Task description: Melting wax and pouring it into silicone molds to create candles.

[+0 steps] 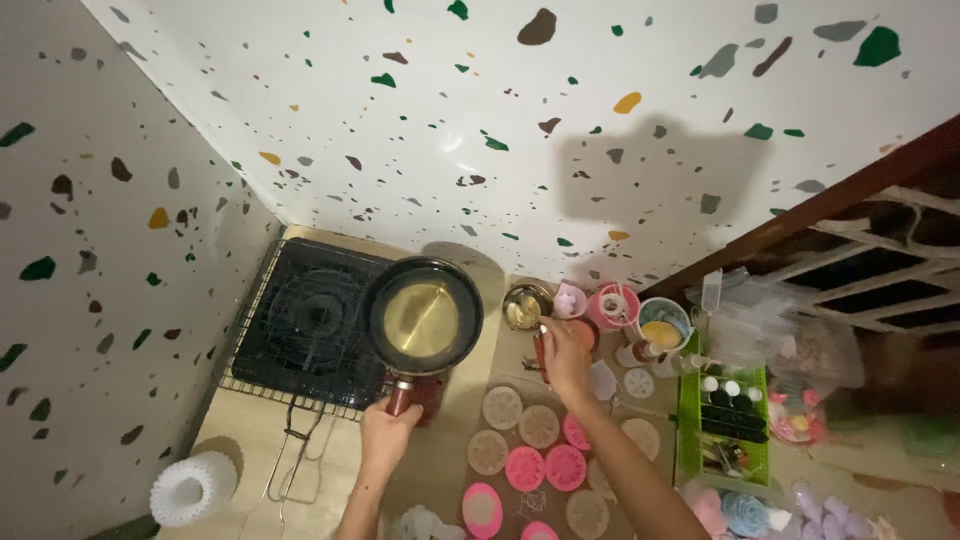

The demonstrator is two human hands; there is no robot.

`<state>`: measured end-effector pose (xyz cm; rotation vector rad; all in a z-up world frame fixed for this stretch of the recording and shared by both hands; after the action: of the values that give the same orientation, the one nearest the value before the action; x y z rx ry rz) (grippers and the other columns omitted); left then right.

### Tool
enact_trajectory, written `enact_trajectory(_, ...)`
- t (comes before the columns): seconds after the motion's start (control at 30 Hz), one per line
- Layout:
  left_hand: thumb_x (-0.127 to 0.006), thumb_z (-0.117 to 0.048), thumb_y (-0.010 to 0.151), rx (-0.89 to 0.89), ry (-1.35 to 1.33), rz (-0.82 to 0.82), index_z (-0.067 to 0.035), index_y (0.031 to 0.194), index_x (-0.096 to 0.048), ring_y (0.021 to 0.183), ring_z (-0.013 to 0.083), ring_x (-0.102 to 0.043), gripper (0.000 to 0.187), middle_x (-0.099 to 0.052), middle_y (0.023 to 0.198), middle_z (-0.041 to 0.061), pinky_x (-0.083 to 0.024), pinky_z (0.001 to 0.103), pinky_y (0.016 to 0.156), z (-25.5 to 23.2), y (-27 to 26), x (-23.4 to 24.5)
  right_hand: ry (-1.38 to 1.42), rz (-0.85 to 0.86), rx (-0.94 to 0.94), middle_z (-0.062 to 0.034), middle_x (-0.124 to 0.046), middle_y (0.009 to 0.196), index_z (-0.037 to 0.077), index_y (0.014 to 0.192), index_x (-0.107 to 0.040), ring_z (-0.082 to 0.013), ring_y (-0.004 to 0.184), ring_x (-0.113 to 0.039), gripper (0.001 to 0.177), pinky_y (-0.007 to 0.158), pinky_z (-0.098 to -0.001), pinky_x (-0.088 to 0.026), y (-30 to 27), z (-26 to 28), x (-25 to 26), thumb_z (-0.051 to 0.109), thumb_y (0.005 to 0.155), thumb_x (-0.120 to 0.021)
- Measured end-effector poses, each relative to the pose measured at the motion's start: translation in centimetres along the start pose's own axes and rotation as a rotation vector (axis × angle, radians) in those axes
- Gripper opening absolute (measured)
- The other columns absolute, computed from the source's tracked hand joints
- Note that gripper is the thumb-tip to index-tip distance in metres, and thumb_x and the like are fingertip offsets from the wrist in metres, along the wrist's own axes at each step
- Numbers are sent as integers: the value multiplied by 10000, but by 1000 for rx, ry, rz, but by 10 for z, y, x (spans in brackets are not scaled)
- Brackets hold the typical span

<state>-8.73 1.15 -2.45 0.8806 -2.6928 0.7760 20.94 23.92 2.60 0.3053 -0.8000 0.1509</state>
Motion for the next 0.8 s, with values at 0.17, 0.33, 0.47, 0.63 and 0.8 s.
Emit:
enact_trajectory(0.17,-780,-181,746,38,-12,5,15,763,-751,568,143,-614,199,-690,599,57,-499,351,576,21,2,21,-119,-73,121,-199,-696,1137,15,1171,-684,-409,1084,-648,264,939,-469,-506,0,-4,8,138,978,-554)
enact_trajectory(0.33,-763,-154,741,74,-29,-40,16,752,-719,542,158,-556,176,-630,578,62,-462,363,549,14,-4,55,-176,-29,71,-206,-681,1146,49,1155,-685,-409,1067,-641,249,909,-477,-516,-15,-1,12,164,950,-604)
enact_trajectory(0.47,-777,-150,749,109,-80,-60,67,698,-671,553,168,-516,247,-598,591,80,-429,376,549,15,-5,77,-141,40,4,-199,-684,1139,87,1204,-691,-405,1032,-641,265,836,-481,-523,-28,18,18,155,961,-610)
enact_trajectory(0.63,-767,-189,754,-4,-53,-72,41,721,-657,564,167,-507,256,-578,597,89,-425,381,551,21,11,105,-207,-23,309,-182,-682,1093,70,1223,-661,-377,1027,-650,330,848,-466,-535,-45,41,13,65,896,-623)
enact_trajectory(0.8,-800,-219,720,6,2,-76,15,773,-696,558,188,-594,261,-640,604,96,-478,361,561,41,39,131,-295,-26,299,-170,-688,1079,81,1213,-682,-375,1038,-650,349,861,-469,-530,-53,50,12,59,866,-646)
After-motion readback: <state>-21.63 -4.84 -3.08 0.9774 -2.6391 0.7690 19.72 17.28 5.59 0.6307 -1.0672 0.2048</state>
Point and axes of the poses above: each hand's wrist, its own y-axis towards the middle knuckle, its own x-axis out of the back of the hand, z = x × y, the point moved 9 cm from there along y, towards the middle knuckle
